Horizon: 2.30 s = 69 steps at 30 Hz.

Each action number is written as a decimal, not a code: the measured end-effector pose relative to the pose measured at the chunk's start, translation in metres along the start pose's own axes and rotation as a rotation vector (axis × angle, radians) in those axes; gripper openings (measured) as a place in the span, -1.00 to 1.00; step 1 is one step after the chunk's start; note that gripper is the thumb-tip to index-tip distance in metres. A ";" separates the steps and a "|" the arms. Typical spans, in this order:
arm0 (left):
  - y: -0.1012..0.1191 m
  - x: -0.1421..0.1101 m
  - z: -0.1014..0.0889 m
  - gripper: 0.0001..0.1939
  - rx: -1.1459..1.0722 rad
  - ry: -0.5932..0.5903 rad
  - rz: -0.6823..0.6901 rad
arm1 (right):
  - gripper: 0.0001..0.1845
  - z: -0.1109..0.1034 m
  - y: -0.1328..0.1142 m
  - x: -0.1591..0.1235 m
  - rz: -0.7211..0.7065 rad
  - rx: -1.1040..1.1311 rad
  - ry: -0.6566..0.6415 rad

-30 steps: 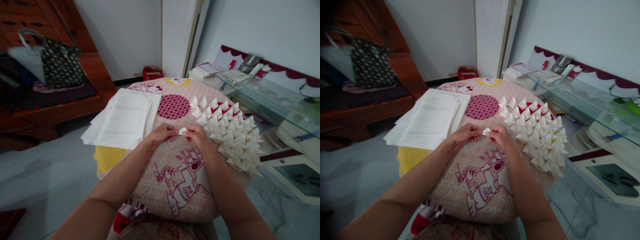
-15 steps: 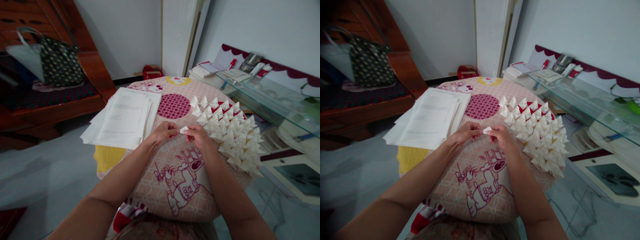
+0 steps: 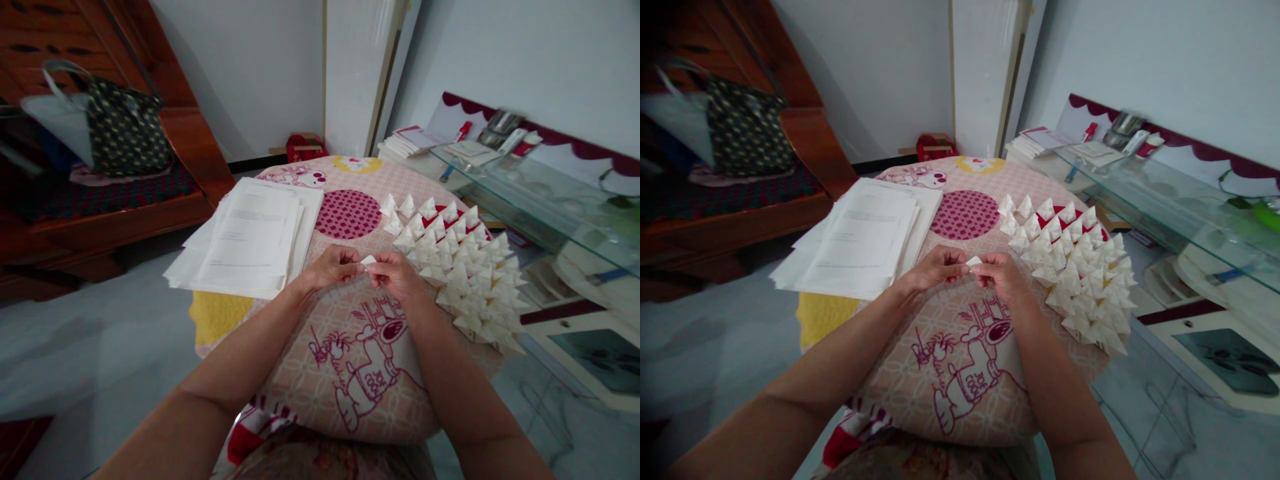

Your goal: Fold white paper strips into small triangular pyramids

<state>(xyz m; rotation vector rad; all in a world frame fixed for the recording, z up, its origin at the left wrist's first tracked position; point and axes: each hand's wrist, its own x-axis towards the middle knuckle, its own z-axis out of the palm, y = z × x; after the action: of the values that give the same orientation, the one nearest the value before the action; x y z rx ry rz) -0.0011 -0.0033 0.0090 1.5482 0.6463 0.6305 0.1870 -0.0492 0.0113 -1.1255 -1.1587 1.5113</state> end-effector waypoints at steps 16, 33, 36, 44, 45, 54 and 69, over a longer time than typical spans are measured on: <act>-0.001 -0.001 -0.004 -0.60 0.319 0.015 0.130 | -0.65 -0.006 0.002 -0.003 0.008 -0.205 -0.025; -0.003 -0.002 -0.005 -0.54 0.192 -0.017 0.099 | -0.59 -0.006 -0.006 -0.009 -0.070 -0.325 -0.017; -0.007 0.000 -0.009 -0.54 0.260 -0.002 0.096 | -0.59 -0.008 0.000 -0.005 -0.117 -0.415 0.004; -0.007 -0.001 -0.025 -0.87 0.693 0.090 0.147 | -0.87 -0.011 0.011 0.006 -0.343 -0.789 0.082; -0.006 -0.002 -0.027 -0.88 0.721 0.078 0.144 | -0.85 -0.012 0.010 0.006 -0.336 -0.805 0.100; -0.007 -0.003 -0.028 -0.82 0.623 0.185 0.160 | -0.85 -0.012 0.012 0.008 -0.459 -0.780 0.164; -0.010 -0.002 -0.016 -0.80 0.702 0.118 0.060 | -0.84 0.004 0.021 0.017 -0.394 -0.909 0.150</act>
<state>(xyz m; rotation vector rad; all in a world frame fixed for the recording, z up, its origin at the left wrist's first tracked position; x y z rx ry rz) -0.0142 0.0071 0.0003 2.1951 0.9795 0.5698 0.1773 -0.0363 -0.0109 -1.4286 -1.8973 0.5567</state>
